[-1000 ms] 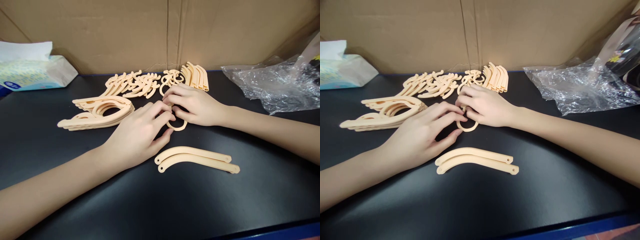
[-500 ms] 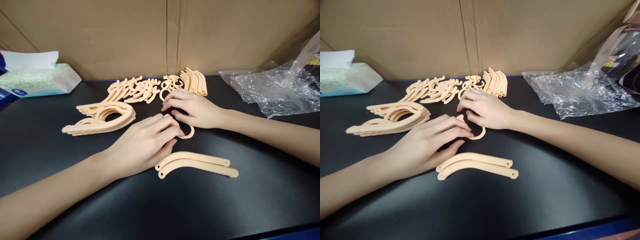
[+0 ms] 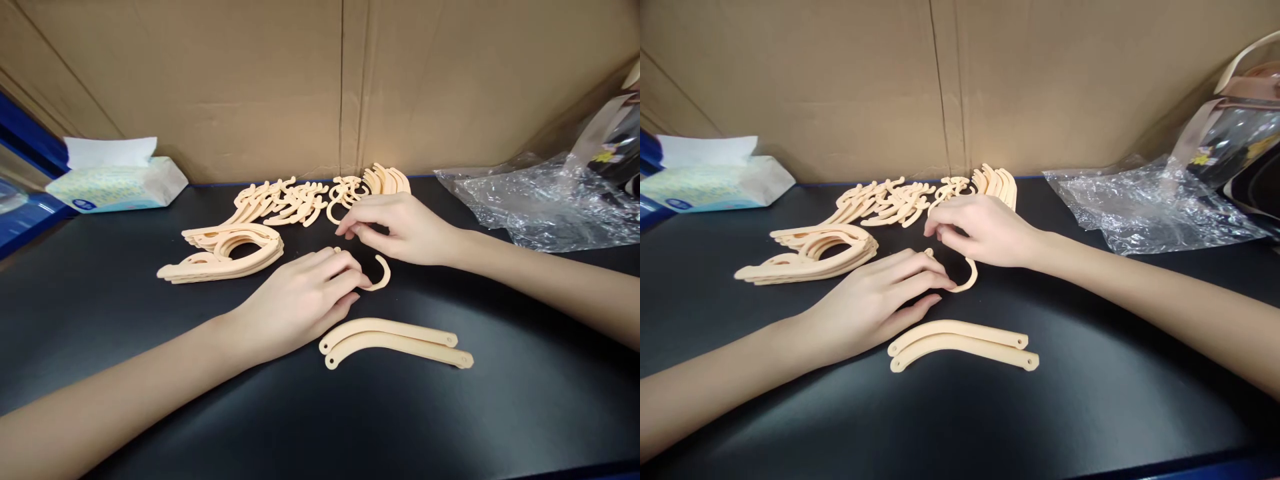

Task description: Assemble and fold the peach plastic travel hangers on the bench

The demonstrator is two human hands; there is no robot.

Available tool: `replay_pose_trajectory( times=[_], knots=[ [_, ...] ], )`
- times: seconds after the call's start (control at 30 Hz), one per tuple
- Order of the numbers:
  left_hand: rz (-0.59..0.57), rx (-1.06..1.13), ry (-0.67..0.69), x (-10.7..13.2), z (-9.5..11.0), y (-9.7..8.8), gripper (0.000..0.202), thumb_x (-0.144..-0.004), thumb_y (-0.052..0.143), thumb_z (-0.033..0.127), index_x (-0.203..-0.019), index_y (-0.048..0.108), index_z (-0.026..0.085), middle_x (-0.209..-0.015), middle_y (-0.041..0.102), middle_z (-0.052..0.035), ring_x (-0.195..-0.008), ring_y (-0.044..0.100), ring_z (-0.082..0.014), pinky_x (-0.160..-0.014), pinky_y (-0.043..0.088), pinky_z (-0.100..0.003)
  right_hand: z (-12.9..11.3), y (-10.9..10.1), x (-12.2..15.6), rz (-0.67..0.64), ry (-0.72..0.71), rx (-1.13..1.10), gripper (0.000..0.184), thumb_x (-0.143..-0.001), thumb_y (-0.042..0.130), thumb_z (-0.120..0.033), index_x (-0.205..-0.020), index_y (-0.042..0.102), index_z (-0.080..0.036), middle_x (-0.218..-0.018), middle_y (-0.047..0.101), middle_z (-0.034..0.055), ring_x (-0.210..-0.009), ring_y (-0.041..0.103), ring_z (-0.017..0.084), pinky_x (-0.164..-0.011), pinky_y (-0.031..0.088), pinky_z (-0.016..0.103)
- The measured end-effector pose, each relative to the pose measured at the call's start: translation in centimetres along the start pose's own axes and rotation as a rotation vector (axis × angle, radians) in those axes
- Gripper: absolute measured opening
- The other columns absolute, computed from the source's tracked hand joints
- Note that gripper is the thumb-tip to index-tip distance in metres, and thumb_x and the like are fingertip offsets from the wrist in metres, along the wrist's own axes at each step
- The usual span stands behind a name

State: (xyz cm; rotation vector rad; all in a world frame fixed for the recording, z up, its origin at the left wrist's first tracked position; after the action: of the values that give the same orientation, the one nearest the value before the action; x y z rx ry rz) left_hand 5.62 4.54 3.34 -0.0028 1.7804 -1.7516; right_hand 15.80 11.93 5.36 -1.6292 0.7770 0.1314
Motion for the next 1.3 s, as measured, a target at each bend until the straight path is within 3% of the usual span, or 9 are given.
replay_pose_trajectory(
  times=[0.13,0.27,0.33,0.47,0.6,0.77,1.0,1.1,1.3],
  knots=[
    [0.005,-0.03,0.01,0.0,0.1,0.0,0.02,-0.107,0.052,0.013,-0.109,0.072,0.015,-0.103,0.072,-0.0049,-0.092,0.064,-0.0199,-0.083,0.052,-0.03,0.4,1.3,0.1,-0.128,0.029,-0.016,0.027,-0.103,0.049,-0.024,-0.104,0.075,-0.015,-0.1,0.074,0.0085,-0.091,0.069,0.02,-0.079,0.051,0.033],
    [-0.004,-0.049,-0.013,0.1,0.0,-0.1,0.022,-0.106,0.051,0.01,-0.11,0.072,0.015,-0.102,0.072,-0.0048,-0.086,0.061,-0.0207,-0.076,0.05,-0.031,0.2,1.8,0.1,-0.163,0.012,-0.061,0.026,-0.103,0.051,-0.025,-0.095,0.074,-0.016,-0.099,0.071,0.0071,-0.089,0.068,0.018,-0.079,0.051,0.032],
    [-0.005,-0.05,-0.019,0.1,-0.1,-0.1,0.022,-0.106,0.052,0.01,-0.111,0.072,0.015,-0.103,0.072,-0.0052,-0.087,0.062,-0.0211,-0.076,0.049,-0.031,0.1,1.8,0.1,-0.164,0.024,-0.076,0.023,-0.103,0.052,-0.025,-0.095,0.072,-0.016,-0.097,0.07,0.0057,-0.085,0.067,0.017,-0.076,0.051,0.03],
    [-0.003,-0.034,-0.003,0.2,-0.1,0.0,0.02,-0.106,0.053,0.01,-0.111,0.072,0.016,-0.104,0.072,-0.0048,-0.093,0.064,-0.0206,-0.081,0.05,-0.03,-0.4,2.0,0.2,-0.173,0.026,-0.068,0.026,-0.104,0.052,-0.025,-0.121,0.07,-0.016,-0.11,0.071,0.0092,-0.098,0.067,0.02,-0.083,0.052,0.033],
    [-0.014,-0.033,0.022,0.2,0.2,0.1,0.022,-0.106,0.051,0.009,-0.112,0.071,0.016,-0.105,0.072,-0.0041,-0.094,0.064,-0.02,-0.083,0.05,-0.029,-0.8,2.5,0.3,-0.235,0.002,-0.056,0.027,-0.106,0.047,-0.025,-0.112,0.072,-0.014,-0.113,0.068,0.0118,-0.101,0.064,0.022,-0.083,0.051,0.035],
    [0.001,-0.033,0.024,0.1,0.3,-0.1,0.02,-0.107,0.053,0.012,-0.111,0.072,0.017,-0.105,0.072,-0.0043,-0.093,0.065,-0.0201,-0.082,0.05,-0.029,-0.6,2.2,0.1,-0.229,0.072,-0.207,0.018,-0.104,0.051,-0.024,-0.106,0.067,-0.016,-0.107,0.068,0.008,-0.096,0.063,0.018,-0.085,0.05,0.033],
    [0.025,-0.012,0.022,0.0,0.3,-0.4,0.023,-0.108,0.049,0.012,-0.109,0.072,0.015,-0.103,0.072,-0.0054,-0.091,0.067,-0.0182,-0.079,0.05,-0.027,-0.2,2.6,-0.2,-0.213,0.285,-0.653,0.007,-0.096,0.057,-0.022,-0.099,0.061,-0.017,-0.085,0.067,-0.0014,-0.075,0.06,0.011,-0.07,0.048,0.026],
    [0.029,0.005,0.026,0.0,0.3,-0.5,0.023,-0.106,0.049,0.008,-0.109,0.071,0.014,-0.105,0.071,-0.0057,-0.09,0.067,-0.0171,-0.078,0.051,-0.026,0.1,2.7,-0.2,-0.172,0.339,-0.747,0.004,-0.09,0.057,-0.018,-0.094,0.058,-0.018,-0.075,0.064,-0.0046,-0.068,0.058,0.01,-0.064,0.046,0.024],
    [0.068,-0.036,-0.043,0.3,-0.1,-0.7,0.011,-0.103,0.059,0.014,-0.11,0.067,0.015,-0.127,0.061,-0.0098,-0.095,0.065,-0.0174,-0.078,0.053,-0.029,1.3,1.9,-0.3,-0.023,0.445,-0.814,0.006,-0.083,0.055,-0.015,-0.087,0.056,-0.02,-0.07,0.065,-0.0042,-0.066,0.061,0.009,-0.063,0.048,0.023]
  ],
)
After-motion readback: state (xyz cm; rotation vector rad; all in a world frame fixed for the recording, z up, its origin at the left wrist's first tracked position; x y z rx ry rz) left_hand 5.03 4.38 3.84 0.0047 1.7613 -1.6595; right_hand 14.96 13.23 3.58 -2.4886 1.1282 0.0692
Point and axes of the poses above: each hand's wrist, its own x-axis away from the middle knuckle, its own y-axis out of the palm, z = x × y, the point moved 8 cm from there along -x, towards the middle knuckle
